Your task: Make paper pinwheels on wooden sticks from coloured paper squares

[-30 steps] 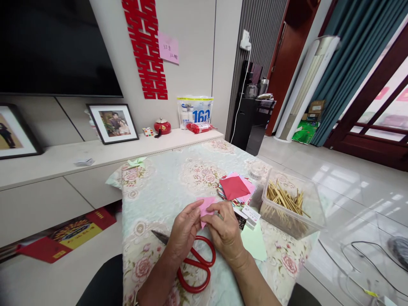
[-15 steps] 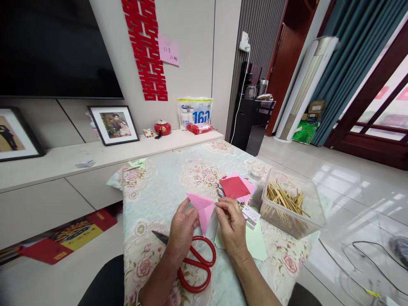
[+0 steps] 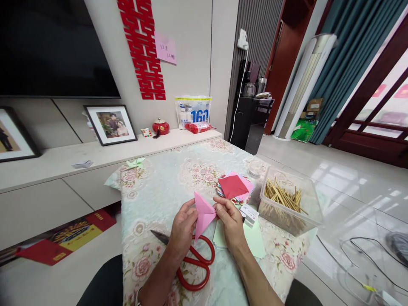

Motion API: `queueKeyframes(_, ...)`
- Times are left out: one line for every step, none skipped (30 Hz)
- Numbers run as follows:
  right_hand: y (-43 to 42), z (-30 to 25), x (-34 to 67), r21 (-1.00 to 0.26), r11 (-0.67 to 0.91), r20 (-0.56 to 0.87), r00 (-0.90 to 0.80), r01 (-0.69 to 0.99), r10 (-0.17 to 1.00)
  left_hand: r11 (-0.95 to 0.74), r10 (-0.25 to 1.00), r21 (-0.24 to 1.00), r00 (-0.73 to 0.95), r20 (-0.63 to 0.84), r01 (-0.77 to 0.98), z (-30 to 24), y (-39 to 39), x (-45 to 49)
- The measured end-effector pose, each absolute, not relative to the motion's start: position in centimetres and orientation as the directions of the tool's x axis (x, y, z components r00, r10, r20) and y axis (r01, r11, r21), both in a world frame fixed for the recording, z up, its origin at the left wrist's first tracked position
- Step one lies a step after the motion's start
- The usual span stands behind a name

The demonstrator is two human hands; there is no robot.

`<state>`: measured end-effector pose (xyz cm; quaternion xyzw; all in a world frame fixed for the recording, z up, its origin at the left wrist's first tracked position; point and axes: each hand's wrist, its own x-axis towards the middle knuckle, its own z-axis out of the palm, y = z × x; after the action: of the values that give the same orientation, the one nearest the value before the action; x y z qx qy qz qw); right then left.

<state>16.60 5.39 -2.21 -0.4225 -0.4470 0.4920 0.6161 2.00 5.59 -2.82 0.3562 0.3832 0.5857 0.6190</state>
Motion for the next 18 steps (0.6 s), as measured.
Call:
queueKeyframes(5.4,-2.08,16.53,-0.959,0.146,0.12,0.118,-0.242,0.986,0.063,0.998,0.89,0.023,-0.059,-0.453,-2.76,5.6,2.02)
queueKeyframes(5.41,-1.96,16.46,-0.959,0.14,0.112,0.122,-0.248,0.986,0.065,0.998,0.889,0.026,-0.06,-0.453,-2.71,5.59,2.04)
queueKeyframes(5.41,-1.86,16.39,-0.957,0.139,0.109,0.126,-0.254,0.986,0.067,0.998,0.89,0.028,-0.061,-0.452,-2.68,5.58,2.05)
queueKeyframes(5.43,-1.8,16.34,-0.955,0.141,0.11,0.128,-0.26,0.986,0.067,0.998,0.89,0.032,-0.059,-0.45,-2.66,5.57,2.07)
queueKeyframes(5.45,-1.77,16.3,-0.953,0.143,0.112,0.127,-0.268,0.985,0.067,0.998,0.892,0.037,-0.056,-0.448,-2.64,5.55,2.07)
queueKeyframes(5.47,-1.78,16.28,-0.951,0.142,0.111,0.123,-0.277,0.986,0.067,0.998,0.895,0.043,-0.054,-0.442,-2.61,5.52,2.07)
queueKeyframes(5.5,-1.82,16.27,-0.949,0.137,0.107,0.118,-0.284,0.987,0.068,0.997,0.9,0.049,-0.052,-0.43,-2.57,5.49,2.06)
queueKeyframes(5.53,-1.87,16.26,-0.949,0.131,0.102,0.113,-0.288,0.988,0.068,0.997,0.909,0.052,-0.051,-0.411,-2.53,5.47,2.05)
queueKeyframes(5.55,-1.92,16.27,-0.949,0.125,0.097,0.109,-0.289,0.989,0.067,0.998,0.922,0.046,-0.053,-0.381,-2.49,5.46,2.03)
queueKeyframes(5.57,-1.96,16.27,-0.949,0.122,0.094,0.108,-0.29,0.99,0.062,0.998,0.939,0.029,-0.056,-0.339,-2.45,5.46,2.02)
queueKeyframes(5.57,-1.98,16.27,-0.95,0.121,0.094,0.106,-0.289,0.99,0.055,0.998,0.956,0.004,-0.056,-0.287,-2.45,5.48,2.0)
queueKeyframes(5.56,-1.98,16.28,-0.95,0.119,0.094,0.101,-0.288,0.99,0.044,0.999,0.971,-0.019,-0.05,-0.234,-2.47,5.5,1.99)
queueKeyframes(5.55,-1.95,16.29,-0.951,0.117,0.095,0.091,-0.287,0.991,0.032,0.999,0.983,-0.037,-0.039,-0.183,-2.52,5.52,1.99)
queueKeyframes(5.53,-1.91,16.31,-0.951,0.114,0.095,0.078,-0.288,0.992,0.017,0.999,0.991,-0.046,-0.023,-0.135,-2.61,5.55,1.98)
queueKeyframes(5.51,-1.85,16.35,-0.951,0.108,0.094,0.062,-0.288,0.994,0.0,0.999,0.996,-0.047,-0.004,-0.089,-2.71,5.56,1.98)
queueKeyframes(5.49,-1.79,16.39,-0.952,0.104,0.094,0.048,-0.289,0.994,-0.02,0.999,0.999,-0.043,0.018,-0.046,-2.82,5.57,1.98)
queueKeyframes(5.47,-1.73,16.44,-0.952,0.1,0.093,0.038,-0.289,0.995,-0.042,0.998,0.999,-0.04,0.041,-0.002,-2.93,5.56,1.97)
queueKeyframes(5.45,-1.67,16.49,-0.953,0.101,0.095,0.034,-0.285,0.995,-0.064,0.997,0.997,-0.042,0.066,0.041,-3.01,5.54,1.96)
